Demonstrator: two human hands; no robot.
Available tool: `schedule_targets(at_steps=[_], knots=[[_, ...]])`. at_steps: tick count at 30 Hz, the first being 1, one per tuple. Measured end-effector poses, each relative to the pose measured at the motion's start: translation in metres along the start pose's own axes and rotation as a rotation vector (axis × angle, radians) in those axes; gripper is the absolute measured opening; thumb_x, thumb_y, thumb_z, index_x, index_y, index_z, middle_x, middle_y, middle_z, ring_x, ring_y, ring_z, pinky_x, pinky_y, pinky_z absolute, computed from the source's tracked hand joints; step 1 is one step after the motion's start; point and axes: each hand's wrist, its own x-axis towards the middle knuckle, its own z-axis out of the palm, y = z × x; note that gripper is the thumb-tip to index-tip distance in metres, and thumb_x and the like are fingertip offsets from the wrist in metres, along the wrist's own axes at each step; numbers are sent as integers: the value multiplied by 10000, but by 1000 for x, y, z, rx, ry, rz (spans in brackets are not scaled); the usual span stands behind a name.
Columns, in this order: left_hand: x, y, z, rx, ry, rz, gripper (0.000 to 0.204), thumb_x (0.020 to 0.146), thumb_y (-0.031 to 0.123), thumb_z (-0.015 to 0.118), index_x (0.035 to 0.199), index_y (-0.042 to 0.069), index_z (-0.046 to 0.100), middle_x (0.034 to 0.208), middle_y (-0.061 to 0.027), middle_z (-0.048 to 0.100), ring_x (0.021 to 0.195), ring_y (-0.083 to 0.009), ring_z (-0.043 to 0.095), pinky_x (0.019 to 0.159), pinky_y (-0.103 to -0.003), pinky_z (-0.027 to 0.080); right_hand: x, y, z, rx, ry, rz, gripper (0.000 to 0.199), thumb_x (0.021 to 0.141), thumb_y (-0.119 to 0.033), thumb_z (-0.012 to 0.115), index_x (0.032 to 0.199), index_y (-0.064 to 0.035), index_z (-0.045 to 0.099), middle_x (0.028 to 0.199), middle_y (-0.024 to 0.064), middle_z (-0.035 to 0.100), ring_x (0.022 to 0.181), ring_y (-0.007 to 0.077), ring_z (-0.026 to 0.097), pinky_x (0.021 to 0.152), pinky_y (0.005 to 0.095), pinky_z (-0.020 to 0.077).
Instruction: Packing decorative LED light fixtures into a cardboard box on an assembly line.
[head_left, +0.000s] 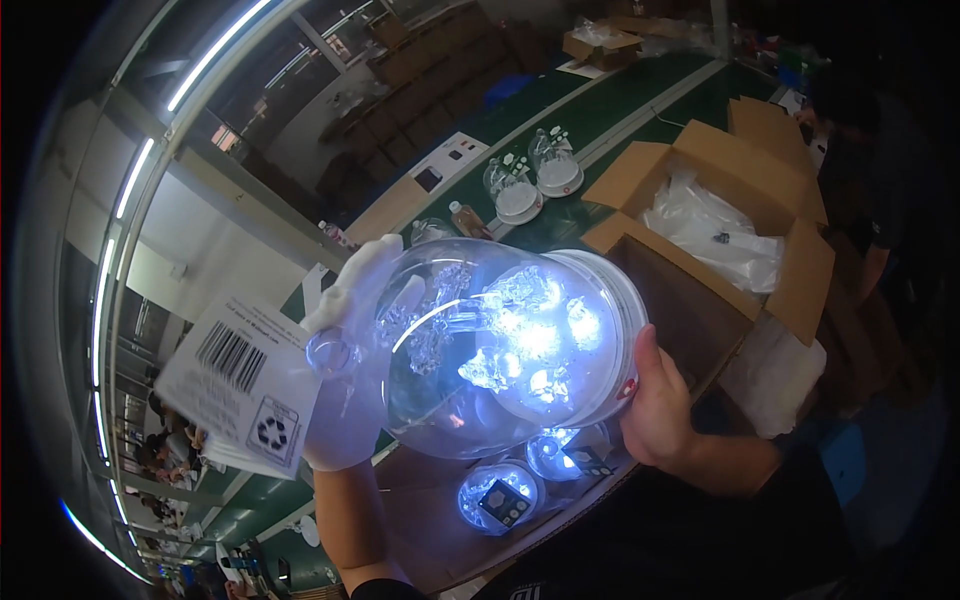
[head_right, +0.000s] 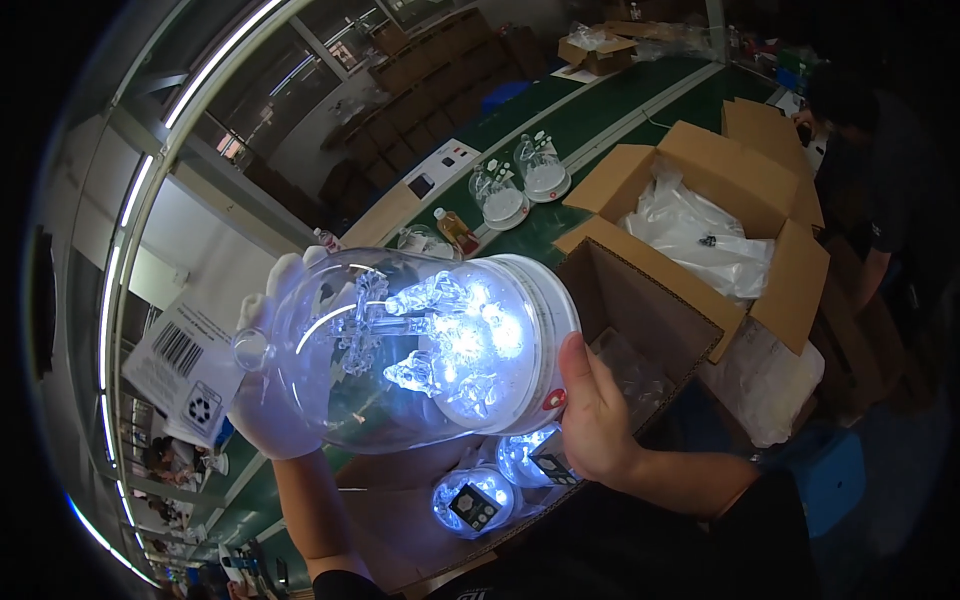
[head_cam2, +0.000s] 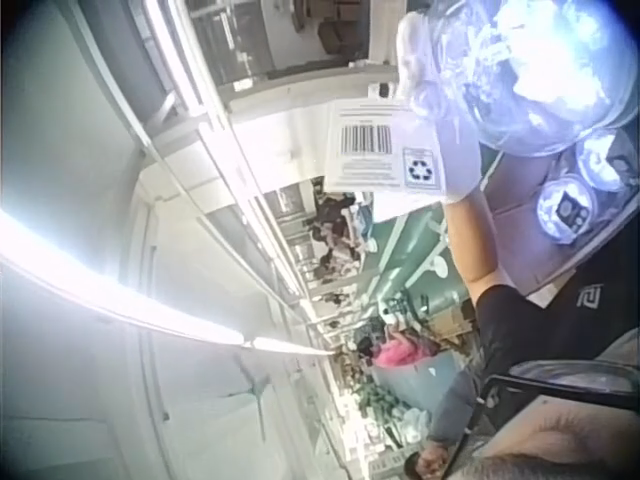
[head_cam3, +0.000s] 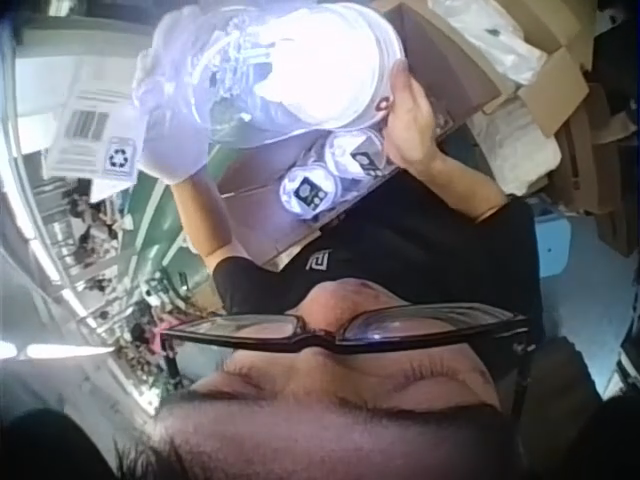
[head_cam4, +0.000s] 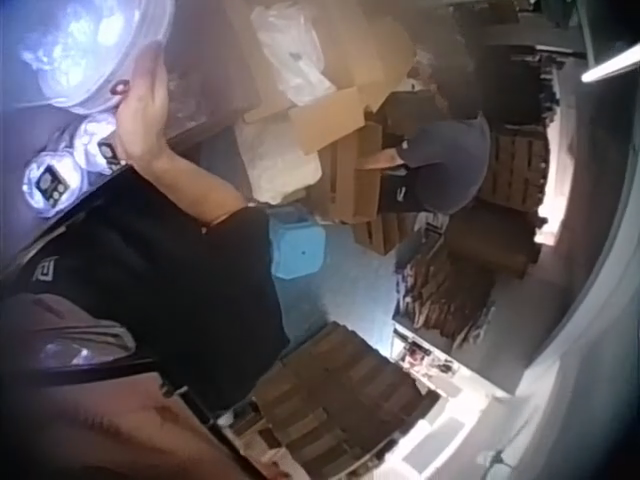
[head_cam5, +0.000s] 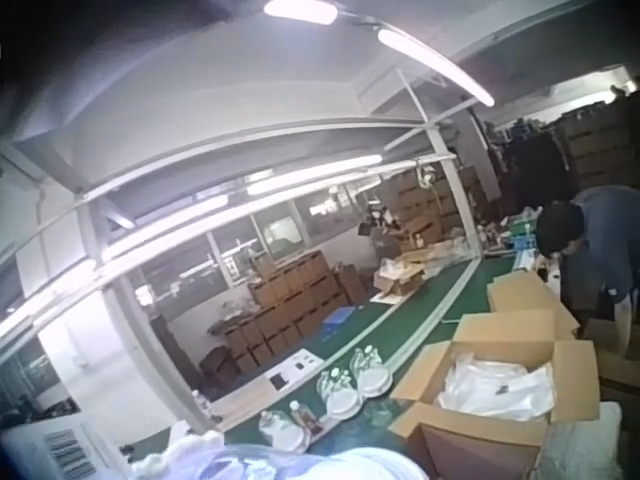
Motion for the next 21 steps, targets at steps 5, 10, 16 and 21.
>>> schedule_targets(at_steps=[5, 10, 16, 21], knots=[[-29, 11, 56, 207, -111, 163, 760, 820, 346, 792, 1435, 37, 470, 1400, -258, 520, 1327, -406, 488, 1123, -507, 370, -2, -8, -10, 34, -36, 1, 565, 1090, -440, 279, 1381, 15, 444, 1277, 126, 585, 1149, 160, 568, 1043, 319, 428], [51, 22, 69, 396, -169, 219, 737, 778, 304, 827, 1387, 32, 515, 1410, -256, 516, 1340, -407, 478, 1128, -514, 366, 2, -13, -13, 32, -56, 12, 566, 1091, -436, 276, 1391, 17, 435, 1275, 130, 586, 1156, 172, 568, 1052, 329, 422], [52, 39, 86, 762, -13, -5, 634, 668, 258, 894, 1226, 74, 654, 1302, -161, 606, 1221, -280, 567, 1046, -402, 431, 2, -17, -23, -11, 10, 41, 548, 1094, -418, 288, 1398, 15, 432, 1280, 129, 582, 1165, 175, 562, 1061, 330, 411], [48, 33, 84, 1092, -20, 23, 414, 836, 256, 788, 1149, 33, 634, 1060, -95, 597, 979, -170, 590, 836, -274, 470, 6, -16, -33, -66, 66, -77, 562, 1080, -450, 327, 1344, 18, 492, 1281, 140, 600, 1171, 202, 577, 1043, 357, 423]])
